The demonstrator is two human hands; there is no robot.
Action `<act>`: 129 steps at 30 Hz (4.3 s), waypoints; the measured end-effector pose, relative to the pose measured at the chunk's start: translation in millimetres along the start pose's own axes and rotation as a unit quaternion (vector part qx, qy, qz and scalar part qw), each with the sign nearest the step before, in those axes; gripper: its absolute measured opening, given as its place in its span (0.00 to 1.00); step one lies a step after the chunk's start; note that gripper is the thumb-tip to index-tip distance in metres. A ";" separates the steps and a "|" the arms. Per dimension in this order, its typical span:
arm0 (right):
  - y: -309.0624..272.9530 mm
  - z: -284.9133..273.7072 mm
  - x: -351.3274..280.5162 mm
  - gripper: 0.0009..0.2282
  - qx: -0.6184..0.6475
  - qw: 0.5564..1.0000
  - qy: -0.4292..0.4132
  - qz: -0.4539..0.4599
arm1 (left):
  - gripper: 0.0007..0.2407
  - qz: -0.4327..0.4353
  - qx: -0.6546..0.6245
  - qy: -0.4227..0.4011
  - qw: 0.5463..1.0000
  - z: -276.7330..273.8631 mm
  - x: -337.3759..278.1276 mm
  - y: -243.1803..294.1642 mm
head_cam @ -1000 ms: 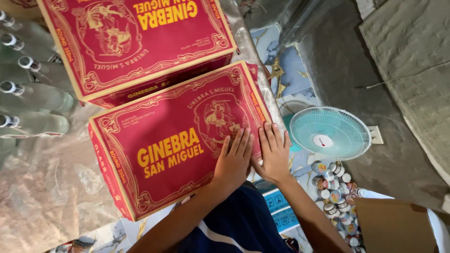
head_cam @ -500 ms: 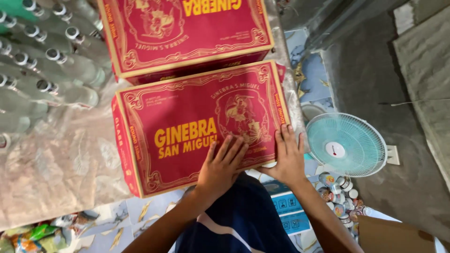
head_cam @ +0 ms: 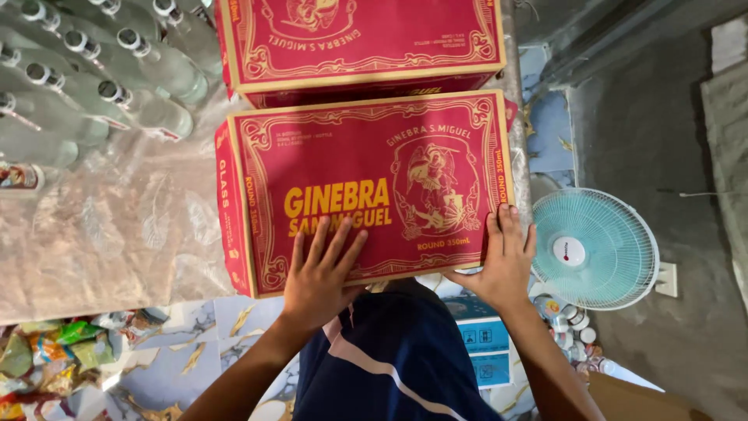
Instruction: Packing glass bottles into a cardboard box.
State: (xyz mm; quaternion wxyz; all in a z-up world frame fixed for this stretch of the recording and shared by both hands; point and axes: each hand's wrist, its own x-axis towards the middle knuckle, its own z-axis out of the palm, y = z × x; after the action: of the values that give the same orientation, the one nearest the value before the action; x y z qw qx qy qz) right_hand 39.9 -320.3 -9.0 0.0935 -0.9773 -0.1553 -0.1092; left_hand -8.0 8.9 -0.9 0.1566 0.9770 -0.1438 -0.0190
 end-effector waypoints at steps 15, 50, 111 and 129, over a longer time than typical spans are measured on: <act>-88.4 33.5 17.2 0.42 0.053 0.989 -0.025 -0.134 | 0.41 0.008 -0.012 0.020 1.000 7.9 -0.9 -0.2; -81.1 19.8 29.7 0.41 0.062 0.973 -0.061 -0.213 | 0.40 -0.057 0.002 0.088 0.995 5.5 -59.6 -70.8; -281.6 129.9 219.0 0.28 0.108 0.781 -0.178 -0.589 | 0.22 -0.477 -0.481 0.339 0.653 23.3 -33.5 -47.4; -274.1 113.2 180.5 0.24 0.189 0.752 -0.207 -0.597 | 0.15 -0.505 -0.434 0.294 0.686 31.2 -61.3 -25.1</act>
State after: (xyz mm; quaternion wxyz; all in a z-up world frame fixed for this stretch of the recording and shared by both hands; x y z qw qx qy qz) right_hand 139.4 11.5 -33.0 0.1578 -0.6474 -0.7398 0.0934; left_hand -62.3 40.0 -38.9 0.5640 0.6801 0.4492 0.1327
